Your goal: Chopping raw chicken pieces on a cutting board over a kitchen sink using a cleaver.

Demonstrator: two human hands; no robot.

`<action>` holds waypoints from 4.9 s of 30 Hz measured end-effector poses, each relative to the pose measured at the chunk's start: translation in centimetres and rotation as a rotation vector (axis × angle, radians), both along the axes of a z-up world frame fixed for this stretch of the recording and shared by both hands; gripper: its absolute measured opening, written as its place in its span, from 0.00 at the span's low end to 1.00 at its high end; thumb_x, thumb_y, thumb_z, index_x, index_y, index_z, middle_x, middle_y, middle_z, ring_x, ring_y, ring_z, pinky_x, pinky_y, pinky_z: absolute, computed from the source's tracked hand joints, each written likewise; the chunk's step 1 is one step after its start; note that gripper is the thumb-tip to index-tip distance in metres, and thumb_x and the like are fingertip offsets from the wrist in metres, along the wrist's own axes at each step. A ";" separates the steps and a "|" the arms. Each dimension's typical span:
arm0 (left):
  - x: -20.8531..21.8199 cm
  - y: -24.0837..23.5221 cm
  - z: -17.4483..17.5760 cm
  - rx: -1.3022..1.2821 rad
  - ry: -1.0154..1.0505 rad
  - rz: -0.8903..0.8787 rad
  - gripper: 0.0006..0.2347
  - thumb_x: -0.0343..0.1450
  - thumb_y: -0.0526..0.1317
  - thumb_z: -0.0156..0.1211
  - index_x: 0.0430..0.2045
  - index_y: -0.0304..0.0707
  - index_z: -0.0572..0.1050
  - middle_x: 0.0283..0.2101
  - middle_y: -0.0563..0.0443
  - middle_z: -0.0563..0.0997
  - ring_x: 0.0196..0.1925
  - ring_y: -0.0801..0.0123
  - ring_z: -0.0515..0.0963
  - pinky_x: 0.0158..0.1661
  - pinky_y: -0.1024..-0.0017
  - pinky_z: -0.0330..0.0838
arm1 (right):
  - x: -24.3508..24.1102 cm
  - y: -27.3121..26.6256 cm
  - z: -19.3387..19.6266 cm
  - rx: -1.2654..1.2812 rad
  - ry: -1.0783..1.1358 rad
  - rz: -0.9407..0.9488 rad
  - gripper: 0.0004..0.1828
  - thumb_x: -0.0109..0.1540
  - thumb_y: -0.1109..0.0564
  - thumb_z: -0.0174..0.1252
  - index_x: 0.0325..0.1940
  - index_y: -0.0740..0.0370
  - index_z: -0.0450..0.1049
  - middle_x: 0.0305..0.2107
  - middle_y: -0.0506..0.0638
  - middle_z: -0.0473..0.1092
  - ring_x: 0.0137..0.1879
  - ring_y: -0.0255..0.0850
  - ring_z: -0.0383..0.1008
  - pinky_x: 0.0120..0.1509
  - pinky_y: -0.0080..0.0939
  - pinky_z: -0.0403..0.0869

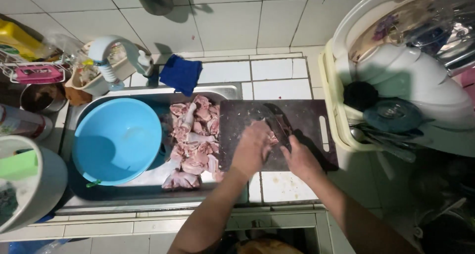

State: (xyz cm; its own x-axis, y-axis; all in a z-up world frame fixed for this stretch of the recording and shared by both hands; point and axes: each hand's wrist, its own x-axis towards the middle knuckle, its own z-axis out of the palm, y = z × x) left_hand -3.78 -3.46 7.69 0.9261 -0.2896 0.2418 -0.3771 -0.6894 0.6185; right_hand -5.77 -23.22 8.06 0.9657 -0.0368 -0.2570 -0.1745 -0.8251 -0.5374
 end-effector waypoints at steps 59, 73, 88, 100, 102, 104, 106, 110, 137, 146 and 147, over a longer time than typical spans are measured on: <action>0.4 -1.1 -2.6 0.254 0.022 -0.206 0.35 0.70 0.52 0.58 0.67 0.22 0.57 0.74 0.30 0.54 0.77 0.42 0.49 0.72 0.54 0.45 | -0.6 -6.4 -3.4 0.013 -0.024 0.023 0.29 0.63 0.46 0.59 0.60 0.69 0.66 0.36 0.73 0.73 0.44 0.68 0.77 0.45 0.59 0.75; 0.3 -1.3 -4.4 0.220 -0.041 -0.192 0.34 0.73 0.52 0.55 0.67 0.20 0.58 0.73 0.29 0.55 0.78 0.43 0.50 0.73 0.54 0.43 | -0.3 -0.7 0.3 -0.094 -0.002 -0.007 0.20 0.63 0.47 0.58 0.49 0.64 0.67 0.33 0.72 0.74 0.42 0.70 0.75 0.44 0.68 0.72; -0.1 -1.2 -3.6 0.198 -0.006 -0.164 0.33 0.72 0.52 0.56 0.66 0.21 0.60 0.71 0.30 0.61 0.77 0.42 0.53 0.73 0.54 0.46 | 2.0 -0.3 0.2 -0.075 0.009 0.051 0.22 0.64 0.48 0.57 0.56 0.63 0.65 0.33 0.71 0.74 0.41 0.69 0.76 0.44 0.66 0.73; 0.0 -1.1 -4.7 0.140 -0.011 -0.157 0.34 0.72 0.53 0.55 0.68 0.23 0.58 0.72 0.31 0.59 0.77 0.43 0.52 0.73 0.54 0.47 | 2.6 -0.4 0.0 -0.109 -0.006 0.050 0.21 0.65 0.46 0.57 0.55 0.62 0.67 0.35 0.71 0.74 0.44 0.69 0.75 0.46 0.66 0.73; 0.4 -1.1 -4.8 0.205 -0.036 -0.162 0.34 0.73 0.53 0.54 0.68 0.24 0.59 0.73 0.31 0.58 0.79 0.44 0.50 0.73 0.54 0.47 | 2.3 -1.2 0.5 -0.122 -0.078 0.128 0.19 0.66 0.47 0.56 0.53 0.63 0.68 0.34 0.70 0.75 0.43 0.68 0.76 0.46 0.65 0.74; 0.6 -1.3 -5.1 0.297 -0.022 -0.181 0.34 0.72 0.54 0.56 0.66 0.24 0.58 0.73 0.32 0.57 0.78 0.44 0.48 0.72 0.53 0.45 | 0.8 -2.3 1.4 -0.063 0.100 0.024 0.21 0.63 0.47 0.58 0.52 0.63 0.67 0.34 0.70 0.75 0.43 0.67 0.77 0.46 0.65 0.75; 0.8 -1.2 -4.2 0.282 -0.005 -0.178 0.35 0.72 0.54 0.56 0.67 0.23 0.58 0.73 0.32 0.56 0.78 0.45 0.47 0.72 0.53 0.45 | 1.5 -2.1 0.1 -0.041 0.037 0.052 0.21 0.63 0.47 0.58 0.52 0.63 0.68 0.34 0.70 0.75 0.43 0.67 0.77 0.46 0.65 0.74; 0.6 -1.1 -2.8 0.199 0.027 -0.186 0.34 0.71 0.53 0.58 0.66 0.23 0.60 0.72 0.32 0.58 0.78 0.44 0.48 0.72 0.54 0.45 | 3.7 0.1 -0.3 -0.099 -0.024 0.017 0.21 0.65 0.45 0.58 0.50 0.64 0.68 0.34 0.71 0.75 0.44 0.68 0.76 0.46 0.66 0.74; 1.8 -3.8 -3.8 0.159 0.031 0.091 0.29 0.75 0.45 0.50 0.68 0.21 0.55 0.74 0.29 0.54 0.77 0.39 0.49 0.72 0.49 0.41 | 2.2 -1.7 -2.6 -0.015 -0.022 -0.017 0.23 0.64 0.44 0.57 0.53 0.64 0.65 0.34 0.72 0.74 0.43 0.70 0.75 0.45 0.66 0.73; 1.9 -3.9 -5.3 0.203 0.009 0.082 0.29 0.76 0.46 0.45 0.69 0.20 0.55 0.75 0.29 0.54 0.78 0.41 0.50 0.74 0.50 0.41 | 0.6 -2.4 -1.2 -0.109 0.068 -0.013 0.24 0.62 0.44 0.59 0.53 0.63 0.67 0.32 0.71 0.75 0.41 0.69 0.77 0.45 0.65 0.74; 1.5 -3.9 -5.2 0.203 0.024 0.079 0.29 0.76 0.46 0.45 0.69 0.20 0.55 0.75 0.29 0.54 0.78 0.41 0.50 0.74 0.50 0.41 | 1.1 -2.3 -1.8 -0.110 0.083 -0.013 0.24 0.62 0.44 0.59 0.53 0.63 0.67 0.32 0.71 0.75 0.41 0.69 0.77 0.45 0.65 0.74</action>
State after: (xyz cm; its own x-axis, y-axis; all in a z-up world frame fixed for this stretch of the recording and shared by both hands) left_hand -2.25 -7.39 2.47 0.9526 -0.2564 0.1640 -0.3040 -0.8275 0.4720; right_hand -4.68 -25.52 6.30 0.9406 -0.0820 -0.3296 -0.2260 -0.8755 -0.4272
